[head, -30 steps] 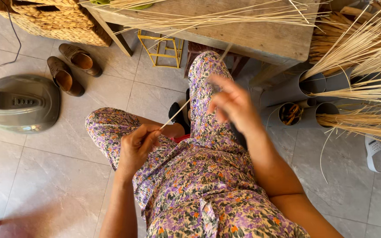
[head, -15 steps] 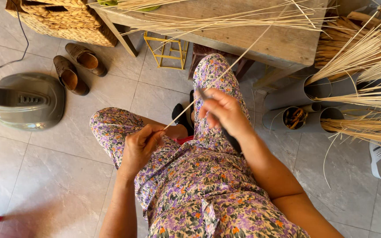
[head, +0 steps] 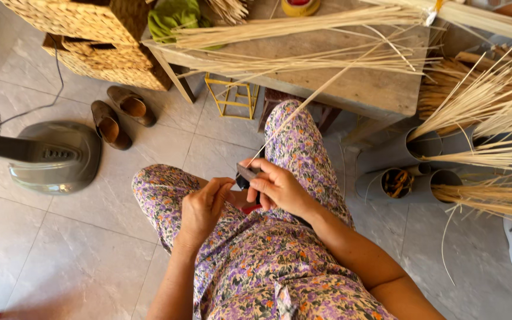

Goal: The person sits on a low stool and repeatedly shaves thin bamboo strips using a knife. They hold each strip with the left hand and draw the knife along its length with the right hand, then place the finished strip on a wooden table. The process is repeated continuously throughout the clip.

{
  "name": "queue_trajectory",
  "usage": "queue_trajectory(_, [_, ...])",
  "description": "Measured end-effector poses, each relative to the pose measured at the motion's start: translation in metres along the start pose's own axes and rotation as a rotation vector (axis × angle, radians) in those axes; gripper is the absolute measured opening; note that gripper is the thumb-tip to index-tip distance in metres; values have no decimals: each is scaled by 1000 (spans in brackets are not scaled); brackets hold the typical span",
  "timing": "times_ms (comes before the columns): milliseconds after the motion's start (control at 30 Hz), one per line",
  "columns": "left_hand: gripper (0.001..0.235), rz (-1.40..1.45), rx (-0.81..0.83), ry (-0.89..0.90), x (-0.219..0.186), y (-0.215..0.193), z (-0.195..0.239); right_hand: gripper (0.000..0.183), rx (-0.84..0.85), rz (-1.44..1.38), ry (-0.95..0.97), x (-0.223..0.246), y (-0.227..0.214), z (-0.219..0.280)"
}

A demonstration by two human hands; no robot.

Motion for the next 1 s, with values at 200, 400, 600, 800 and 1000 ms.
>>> queue_trajectory(200, [15, 114, -57, 132, -4, 2, -2, 34, 5, -37, -36, -1, 3, -8])
queue_trajectory(400, [19, 303, 82, -111, 18, 1, 1, 25, -48, -113, -65, -7, -15, -14])
queue_trajectory(600, [22, 303, 182, -179, 41, -24, 12, 26, -298, -224, -138, 10, -79, -12])
queue_trajectory(800, [23, 367, 163, -212, 33, -19, 5, 36, -281, -188, -99, 18, -71, -4])
queue_trajectory(1000, [20, 458, 157, -211, 8, 5, -11, 31, 128, -223, -33, 1, 10, -7])
Point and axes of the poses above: each hand's wrist, its own z-axis away from the middle knuckle, its own y-axis out of the palm, x = y × z, the point moved 2 cm from there along -z, towards the middle knuckle, and after that the axes turned 7 degrees about y, right-handed, at the moved point
